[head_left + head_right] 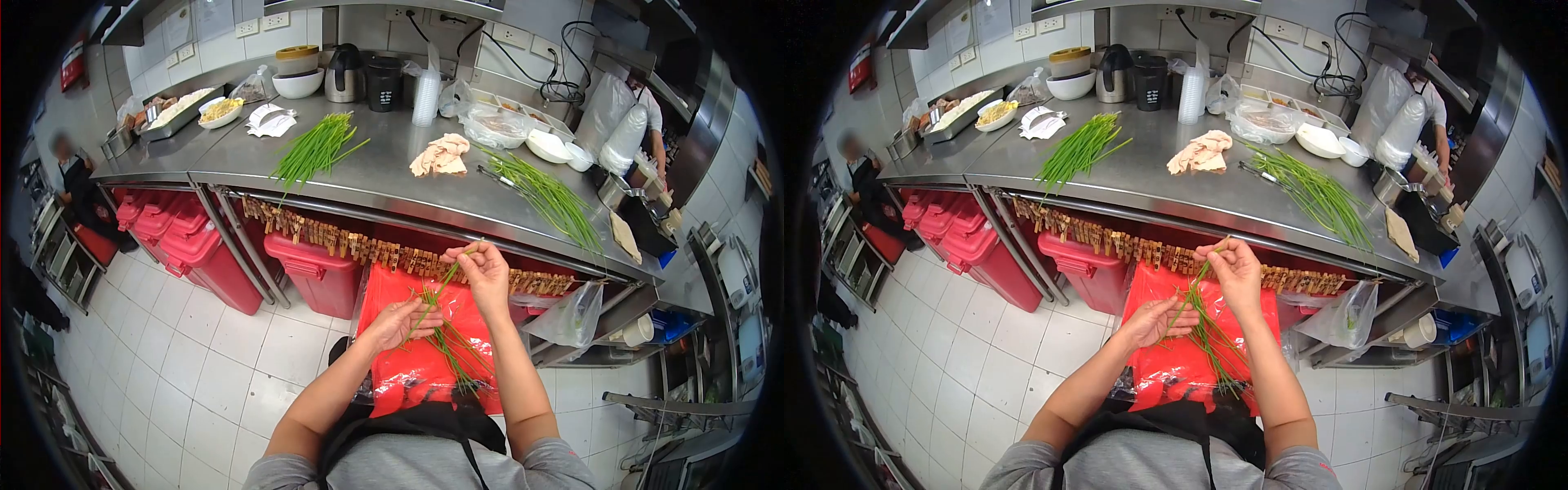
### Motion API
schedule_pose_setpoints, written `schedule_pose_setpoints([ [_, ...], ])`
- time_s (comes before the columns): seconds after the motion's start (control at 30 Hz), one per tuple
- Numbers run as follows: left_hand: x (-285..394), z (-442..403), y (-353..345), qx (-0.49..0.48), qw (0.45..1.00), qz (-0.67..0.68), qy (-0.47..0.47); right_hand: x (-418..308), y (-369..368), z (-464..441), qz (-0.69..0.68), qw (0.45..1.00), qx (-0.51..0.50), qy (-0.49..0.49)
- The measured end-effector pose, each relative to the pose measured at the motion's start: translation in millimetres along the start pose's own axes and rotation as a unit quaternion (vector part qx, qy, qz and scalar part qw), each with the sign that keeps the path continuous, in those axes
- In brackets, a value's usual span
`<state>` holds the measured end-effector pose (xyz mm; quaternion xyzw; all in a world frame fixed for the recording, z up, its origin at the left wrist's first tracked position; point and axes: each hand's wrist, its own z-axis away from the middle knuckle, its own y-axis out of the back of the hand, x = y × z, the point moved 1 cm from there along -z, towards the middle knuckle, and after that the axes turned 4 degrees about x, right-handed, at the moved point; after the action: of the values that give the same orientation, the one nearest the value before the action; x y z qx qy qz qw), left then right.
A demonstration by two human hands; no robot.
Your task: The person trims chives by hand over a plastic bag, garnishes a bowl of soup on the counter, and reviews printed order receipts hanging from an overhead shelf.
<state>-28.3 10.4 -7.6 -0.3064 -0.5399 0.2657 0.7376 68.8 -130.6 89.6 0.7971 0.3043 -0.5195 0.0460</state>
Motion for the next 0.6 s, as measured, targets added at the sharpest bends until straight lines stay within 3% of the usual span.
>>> schedule_pose_setpoints([
  [0.13, -3.7, 1.3, 12.7, -0.031, 0.999, -0.017, 0.011, -3.1, 10.3, -10.5, 0.006, 0.998, 0.024, 0.050],
  [0.33, -5.7, 0.3, 18.8, 0.016, 0.996, -0.080, -0.024, -17.9, 9.8, -14.4, 0.039, 0.995, 0.025, 0.093],
  [0.53, -12.7, -16.3, 42.3, 0.053, 0.997, -0.019, -0.051, -37.4, -19.0, -12.4, 0.003, 0.993, -0.005, 0.120],
  [0.6, -24.4, -19.0, 48.7, 0.071, 0.990, -0.110, -0.061, -47.3, -28.4, -26.2, -0.010, 0.993, -0.002, 0.121],
])
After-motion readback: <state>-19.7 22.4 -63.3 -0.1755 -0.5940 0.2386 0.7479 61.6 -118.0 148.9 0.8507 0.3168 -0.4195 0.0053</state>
